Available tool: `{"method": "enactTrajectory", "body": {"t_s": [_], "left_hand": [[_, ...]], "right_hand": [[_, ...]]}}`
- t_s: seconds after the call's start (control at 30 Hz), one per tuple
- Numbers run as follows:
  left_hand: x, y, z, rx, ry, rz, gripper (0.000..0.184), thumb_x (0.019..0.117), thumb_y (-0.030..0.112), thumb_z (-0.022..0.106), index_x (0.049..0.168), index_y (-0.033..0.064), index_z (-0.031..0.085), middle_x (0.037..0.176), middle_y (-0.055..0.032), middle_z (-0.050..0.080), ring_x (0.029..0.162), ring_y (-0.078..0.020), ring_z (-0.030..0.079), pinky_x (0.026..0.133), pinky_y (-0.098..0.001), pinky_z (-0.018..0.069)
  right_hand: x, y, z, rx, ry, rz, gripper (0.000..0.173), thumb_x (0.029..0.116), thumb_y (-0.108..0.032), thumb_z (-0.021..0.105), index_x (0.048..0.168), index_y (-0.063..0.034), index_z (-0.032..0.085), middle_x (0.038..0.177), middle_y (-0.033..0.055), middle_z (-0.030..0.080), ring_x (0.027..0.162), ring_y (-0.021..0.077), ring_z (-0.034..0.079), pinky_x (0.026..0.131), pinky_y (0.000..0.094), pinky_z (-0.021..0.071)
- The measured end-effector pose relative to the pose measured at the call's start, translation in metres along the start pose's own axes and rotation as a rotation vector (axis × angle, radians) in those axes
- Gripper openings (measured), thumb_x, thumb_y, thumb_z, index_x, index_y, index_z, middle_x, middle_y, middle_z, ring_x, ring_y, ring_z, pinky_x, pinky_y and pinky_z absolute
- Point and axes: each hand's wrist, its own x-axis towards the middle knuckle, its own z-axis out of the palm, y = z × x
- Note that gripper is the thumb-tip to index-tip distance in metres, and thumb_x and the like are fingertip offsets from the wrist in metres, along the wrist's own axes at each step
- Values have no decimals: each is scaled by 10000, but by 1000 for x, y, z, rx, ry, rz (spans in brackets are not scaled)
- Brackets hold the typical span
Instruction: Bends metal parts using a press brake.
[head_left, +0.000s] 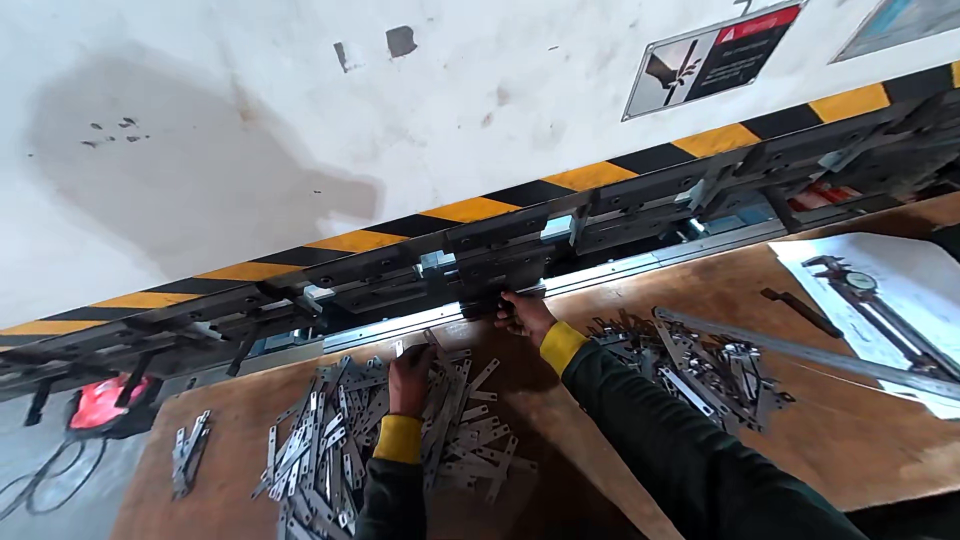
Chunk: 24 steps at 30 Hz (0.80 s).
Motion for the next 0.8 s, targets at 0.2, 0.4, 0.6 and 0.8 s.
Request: {"method": "enactTrajectory", "body": {"t_s": [0.2, 0.4, 0.6, 0.8], "left_hand": [[-37, 15, 11, -352, -37, -7, 184, 1028, 75, 587, 1048, -68, 701, 857, -128, 728, 728, -183, 712, 719, -328, 622], [-68, 22, 23, -794, -130, -75, 200, 1074, 66, 448, 1079, -31, 623, 894, -114, 687, 810, -195, 678, 780, -364, 595], [-91, 2, 31, -1427, -575, 111, 118, 922, 293, 740, 1012, 229, 778, 1186, -95, 722, 1131, -270, 684, 927, -440, 586], [-82, -6, 51, -1196, -454, 144, 189, 975, 241, 658, 1106, 132, 740, 1313, -126, 676, 1287, -274, 597, 1111, -481, 465]], "right_hand": [[-2, 9, 1, 62, 77, 8, 323, 1089, -351, 497, 1090, -59, 635, 799, 57, 675, 606, 130, 614, 525, 263, 486], [-1, 27, -14, 393, 302, -121, 326, 1102, -340, 450, 1096, -68, 630, 842, 52, 654, 670, 138, 608, 599, 301, 503], [-47, 63, -53, 734, 123, -280, 558, 1074, -630, 176, 1167, -236, 559, 795, -50, 612, 645, 105, 601, 619, 308, 538], [-134, 101, -39, -275, -154, -637, 447, 1108, -346, 410, 1290, -9, 640, 1115, 83, 721, 985, 164, 699, 884, 362, 596]]}}
